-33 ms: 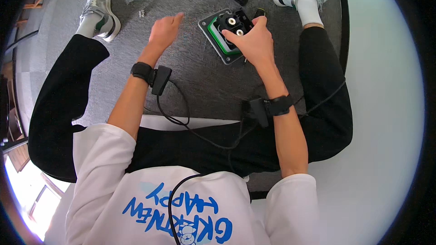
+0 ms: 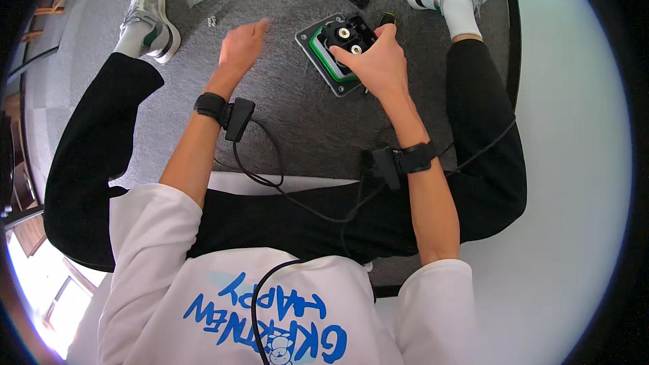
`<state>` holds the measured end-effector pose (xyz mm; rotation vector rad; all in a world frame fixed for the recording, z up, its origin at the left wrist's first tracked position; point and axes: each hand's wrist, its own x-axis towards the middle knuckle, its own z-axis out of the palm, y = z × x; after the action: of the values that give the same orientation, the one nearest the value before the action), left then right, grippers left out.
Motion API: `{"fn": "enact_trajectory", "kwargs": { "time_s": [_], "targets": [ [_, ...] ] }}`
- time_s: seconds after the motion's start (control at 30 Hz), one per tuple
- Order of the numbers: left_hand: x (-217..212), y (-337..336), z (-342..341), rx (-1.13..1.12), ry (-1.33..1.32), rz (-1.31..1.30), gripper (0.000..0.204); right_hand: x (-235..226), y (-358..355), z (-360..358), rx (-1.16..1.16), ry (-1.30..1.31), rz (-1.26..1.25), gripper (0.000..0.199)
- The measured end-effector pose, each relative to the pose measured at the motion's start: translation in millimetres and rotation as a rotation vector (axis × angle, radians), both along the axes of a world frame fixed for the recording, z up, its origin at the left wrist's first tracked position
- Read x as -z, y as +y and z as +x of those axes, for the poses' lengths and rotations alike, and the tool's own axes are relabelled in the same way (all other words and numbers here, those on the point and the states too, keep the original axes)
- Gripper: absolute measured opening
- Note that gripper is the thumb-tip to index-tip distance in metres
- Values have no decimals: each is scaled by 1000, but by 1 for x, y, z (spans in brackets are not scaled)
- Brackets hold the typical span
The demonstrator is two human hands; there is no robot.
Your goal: The person picks up a component and places it into a metal housing, then empties a bag of screws into their hand and places them into the housing, and finally puts a green-rimmed component into the housing.
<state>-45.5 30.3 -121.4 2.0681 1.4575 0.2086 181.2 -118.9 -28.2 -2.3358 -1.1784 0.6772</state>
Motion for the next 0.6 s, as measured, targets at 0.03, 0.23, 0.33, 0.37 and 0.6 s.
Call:
{"fn": "enact_trajectory", "kwargs": {
  "time_s": [0.03, 0.23, 0.33, 0.37, 0.6],
  "targets": [
    [-2, 0, -2, 8, 4, 3, 54, 1, -1, 1, -5, 9, -14, 94],
    [33, 5, -42, 129, 14, 522, 28, 3, 0, -5, -38, -42, 39, 89],
    [32, -5, -41, 95, 51, 573, 13, 8, -3, -8, -54, -94, 96, 90],
    [29, -9, -39, 88, 73, 525, 13, 7, -5, -7, -57, -93, 78, 91],
    [36, -7, -50, 122, -85, 542, 12, 14, -4, -9, -144, -189, 117, 90]
  ]
}}
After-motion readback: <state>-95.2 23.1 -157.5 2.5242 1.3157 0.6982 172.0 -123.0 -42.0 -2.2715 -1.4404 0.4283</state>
